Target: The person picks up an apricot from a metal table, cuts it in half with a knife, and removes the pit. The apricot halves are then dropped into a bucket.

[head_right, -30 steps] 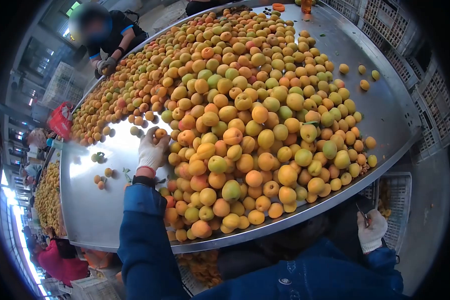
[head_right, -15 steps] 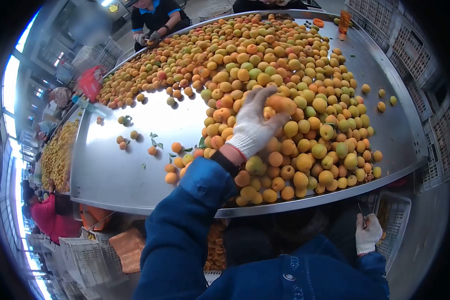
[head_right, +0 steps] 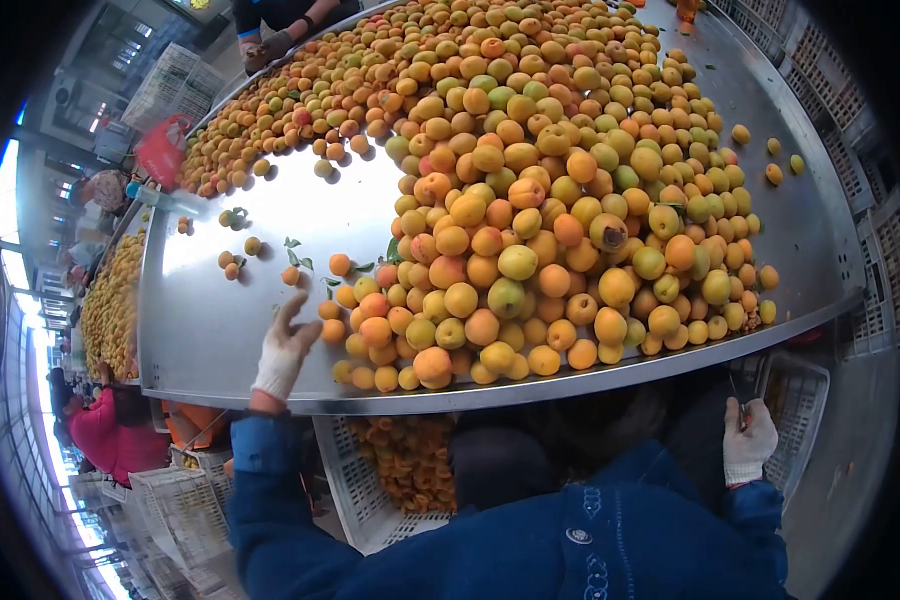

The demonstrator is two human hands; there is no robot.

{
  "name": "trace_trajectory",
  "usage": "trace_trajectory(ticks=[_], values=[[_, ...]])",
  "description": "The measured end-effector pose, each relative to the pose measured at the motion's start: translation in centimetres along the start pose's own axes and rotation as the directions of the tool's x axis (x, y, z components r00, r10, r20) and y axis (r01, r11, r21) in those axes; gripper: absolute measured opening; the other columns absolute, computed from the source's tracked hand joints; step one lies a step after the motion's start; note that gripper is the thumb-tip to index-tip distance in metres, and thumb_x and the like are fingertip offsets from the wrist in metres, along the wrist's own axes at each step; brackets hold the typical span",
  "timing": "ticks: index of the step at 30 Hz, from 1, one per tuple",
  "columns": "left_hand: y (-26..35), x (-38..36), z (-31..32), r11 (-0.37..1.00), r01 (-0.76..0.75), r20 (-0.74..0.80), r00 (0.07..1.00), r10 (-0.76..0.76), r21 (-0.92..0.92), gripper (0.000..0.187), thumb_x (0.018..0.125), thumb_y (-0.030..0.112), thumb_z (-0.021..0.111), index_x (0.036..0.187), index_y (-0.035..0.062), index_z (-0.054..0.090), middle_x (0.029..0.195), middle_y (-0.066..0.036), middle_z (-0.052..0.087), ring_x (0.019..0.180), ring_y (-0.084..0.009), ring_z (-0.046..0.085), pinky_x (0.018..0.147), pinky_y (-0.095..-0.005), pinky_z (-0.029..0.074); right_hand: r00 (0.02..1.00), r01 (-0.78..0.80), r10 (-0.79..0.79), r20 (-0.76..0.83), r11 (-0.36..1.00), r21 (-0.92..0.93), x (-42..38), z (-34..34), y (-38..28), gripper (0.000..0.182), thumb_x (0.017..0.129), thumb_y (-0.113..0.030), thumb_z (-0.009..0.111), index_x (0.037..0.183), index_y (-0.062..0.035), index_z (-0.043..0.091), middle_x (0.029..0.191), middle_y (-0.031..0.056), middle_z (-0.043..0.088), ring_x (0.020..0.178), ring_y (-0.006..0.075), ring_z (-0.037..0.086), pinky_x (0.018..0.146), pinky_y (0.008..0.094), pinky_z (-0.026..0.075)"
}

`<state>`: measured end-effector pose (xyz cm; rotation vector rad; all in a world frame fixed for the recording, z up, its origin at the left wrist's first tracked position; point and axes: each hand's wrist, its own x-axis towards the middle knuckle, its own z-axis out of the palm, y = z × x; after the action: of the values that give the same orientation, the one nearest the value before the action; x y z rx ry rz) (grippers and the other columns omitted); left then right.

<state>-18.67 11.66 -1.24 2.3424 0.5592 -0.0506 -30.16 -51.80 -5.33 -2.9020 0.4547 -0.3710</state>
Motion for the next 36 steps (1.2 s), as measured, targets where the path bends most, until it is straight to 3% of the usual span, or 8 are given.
trace_trajectory(ticks=[2, 3, 7, 18, 24, 30, 32, 36], values=[[-2.1, -0.6, 1.7, 0.947, 0.063, 0.229, 0.973, 0.011, -0.314, 0.062, 0.077, 0.021, 0.075, 0.133, 0.0098, 0.052, 0.129, -0.017, 0.05, 0.115, -0.0288, 0.055, 0.096, -0.0362, 0.047, 1.0, 0.001, -0.001, 0.005, 1.0, -0.007, -0.1, 0.1, 0.1, 0.033, 0.083, -0.026, 0.073, 0.07, -0.0057, 0.05, 0.059, 0.0127, 0.049, 0.054, 0.0339, 0.052, 0.053, 0.0399, 0.042], [-1.8, -1.0, 2.4, 0.984, -0.16, 0.182, 0.968, 0.172, -0.078, 0.071, 0.072, 0.028, 0.079, 0.135, 0.0125, 0.05, 0.13, -0.018, 0.049, 0.118, -0.0311, 0.052, 0.099, -0.0391, 0.045, 1.0, 0.002, -0.002, -0.01, 1.0, 0.014, -0.2, 0.4, 0.3, 0.033, 0.083, -0.026, 0.073, 0.07, -0.0059, 0.05, 0.06, 0.013, 0.049, 0.055, 0.0342, 0.053, 0.054, 0.0403, 0.042], [2.1, -3.0, 4.3, 0.962, -0.202, 0.18, 0.969, 0.169, 0.185, 0.084, 0.062, 0.033, 0.086, 0.135, 0.0123, 0.051, 0.128, -0.019, 0.049, 0.121, -0.0346, 0.049, 0.101, -0.0419, 0.042, 1.0, -0.009, 0.01, -0.015, 1.0, 0.016, -0.2, 0.0, -0.1, 0.032, 0.083, -0.026, 0.073, 0.07, -0.0066, 0.051, 0.061, 0.0135, 0.051, 0.056, 0.0352, 0.054, 0.054, 0.0413, 0.043], [2.9, -1.5, 7.5, 0.953, -0.258, 0.119, 0.953, 0.278, -0.162, 0.077, 0.071, 0.011, 0.08, 0.139, 0.0064, 0.045, 0.135, -0.013, 0.045, 0.125, -0.0245, 0.047, 0.1, -0.0336, 0.047, 1.0, -0.009, 0.009, 0.011, 0.999, -0.037, 0.1, -0.8, -1.2, 0.033, 0.081, -0.027, 0.073, 0.069, -0.0065, 0.05, 0.06, 0.0135, 0.05, 0.056, 0.0354, 0.054, 0.053, 0.0423, 0.042], [5.3, -2.2, 7.1, 0.749, 0.141, 0.289, 0.955, 0.07, -0.647, 0.067, 0.076, 0.006, 0.077, 0.136, 0.0068, 0.046, 0.127, -0.014, 0.048, 0.107, -0.0216, 0.058, 0.088, -0.0307, 0.054, 0.999, -0.015, 0.017, 0.029, 0.998, -0.062, 0.2, -1.3, -1.7, 0.032, 0.081, -0.028, 0.074, 0.07, -0.0071, 0.052, 0.061, 0.0131, 0.053, 0.057, 0.0347, 0.055, 0.053, 0.0419, 0.043], [9.8, -1.0, 6.4, 0.756, 0.191, 0.399, 0.912, 0.1, -0.626, 0.056, 0.076, 0.015, 0.078, 0.126, 0.004, 0.056, 0.123, -0.008, 0.052, 0.093, -0.0163, 0.06, 0.082, -0.031, 0.053, 0.997, -0.058, 0.059, 0.052, 0.998, -0.006, 0.3, -1.8, -2.2, 0.03, 0.079, -0.031, 0.074, 0.073, -0.0078, 0.056, 0.063, 0.0135, 0.056, 0.061, 0.0359, 0.059, 0.055, 0.043, 0.045], [10.8, -0.7, 8.5, 0.859, -0.257, 0.177, 0.914, 0.365, -0.442, 0.054, 0.079, 0.01, 0.072, 0.129, 0.0033, 0.053, 0.108, -0.007, 0.059, 0.084, -0.0131, 0.062, 0.068, -0.0247, 0.053, 0.998, -0.049, 0.049, 0.033, 0.999, -0.007, 0.2, -1.6, -1.7, 0.031, 0.079, -0.032, 0.074, 0.072, -0.0078, 0.056, 0.063, 0.0138, 0.057, 0.061, 0.0362, 0.059, 0.055, 0.043, 0.045], [14.5, -2.9, 12.6, 0.797, -0.41, -0.027, 0.895, 0.445, -0.443, 0.051, 0.069, 0.015, 0.084, 0.115, 0.0035, 0.063, 0.121, -0.009, 0.047, 0.111, -0.0204, 0.052, 0.093, -0.0303, 0.048, 0.995, -0.083, 0.083, 0.062, 0.997, -0.003, 0.1, -2.0, -1.6, 0.032, 0.078, -0.034, 0.074, 0.07, -0.0076, 0.057, 0.063, 0.0143, 0.057, 0.062, 0.0366, 0.059, 0.054, 0.043, 0.045]])
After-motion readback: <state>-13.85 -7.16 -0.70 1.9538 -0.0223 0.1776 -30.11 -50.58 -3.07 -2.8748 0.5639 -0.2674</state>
